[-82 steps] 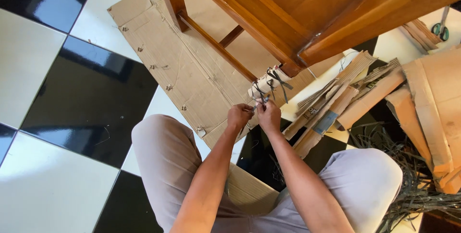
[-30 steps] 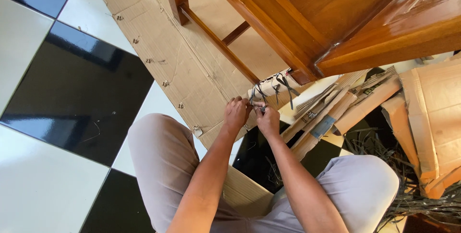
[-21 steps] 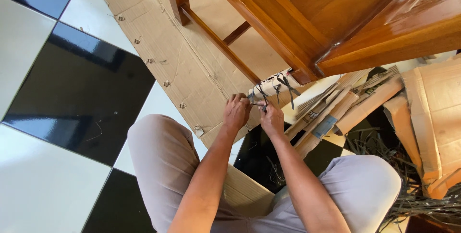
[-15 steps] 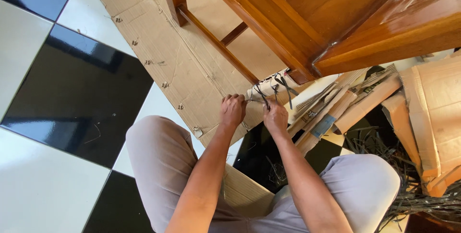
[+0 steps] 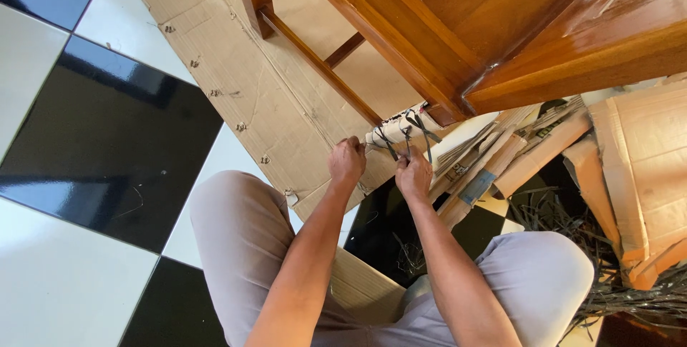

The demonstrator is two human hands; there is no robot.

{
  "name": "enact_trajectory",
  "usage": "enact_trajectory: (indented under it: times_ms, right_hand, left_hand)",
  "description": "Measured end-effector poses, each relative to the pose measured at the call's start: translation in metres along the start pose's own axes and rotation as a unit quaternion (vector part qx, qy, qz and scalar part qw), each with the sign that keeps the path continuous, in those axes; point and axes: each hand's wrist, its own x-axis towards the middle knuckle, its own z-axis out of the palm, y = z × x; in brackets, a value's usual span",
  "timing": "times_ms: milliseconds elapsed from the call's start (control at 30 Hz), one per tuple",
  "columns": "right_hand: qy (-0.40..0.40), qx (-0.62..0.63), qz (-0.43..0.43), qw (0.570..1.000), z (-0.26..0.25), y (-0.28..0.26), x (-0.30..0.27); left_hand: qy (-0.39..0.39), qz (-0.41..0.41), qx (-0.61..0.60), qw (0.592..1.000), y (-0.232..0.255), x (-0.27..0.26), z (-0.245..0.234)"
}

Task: Wrapping a wooden chair leg with cardboard and securing it with string

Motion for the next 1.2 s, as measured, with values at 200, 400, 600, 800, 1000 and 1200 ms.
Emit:
enact_trajectory:
  times_ms: [200, 400, 600, 800, 1000, 1200]
  right_hand:
    - [0.019, 0.018, 0.010, 1.000, 0.010, 0.008, -0.004]
    - [-0.101, 0.288, 0.201, 0.931, 0.045, 0.041, -0.011]
    - [-0.145, 0.450, 0.221, 0.853, 0.022, -0.009, -0.026]
    - [-0.145, 0.381, 0.151, 0.901, 0.013, -0.020, -0.025]
    - [-0.110, 0.176, 0.051, 0.977, 0.010, -0.022, -0.021]
    - [-0.045, 0.135, 0.033, 0.989, 0.007, -0.037, -0.025]
  left_hand:
    - [0.018, -0.011, -0.030, 0.999, -0.006, 0.008, 0.008]
    - [-0.029, -0.101, -0.077, 0.991, -0.041, 0.022, 0.039]
    - [-0.129, -0.120, -0.078, 0.981, -0.060, 0.019, 0.062]
    - [-0.218, -0.101, -0.121, 0.963, -0.047, 0.011, 0.055]
    - [-0.241, -0.024, -0.105, 0.964, -0.014, 0.001, 0.007]
    - [-0.213, -0.047, -0.132, 0.967, -0.003, -0.003, -0.004]
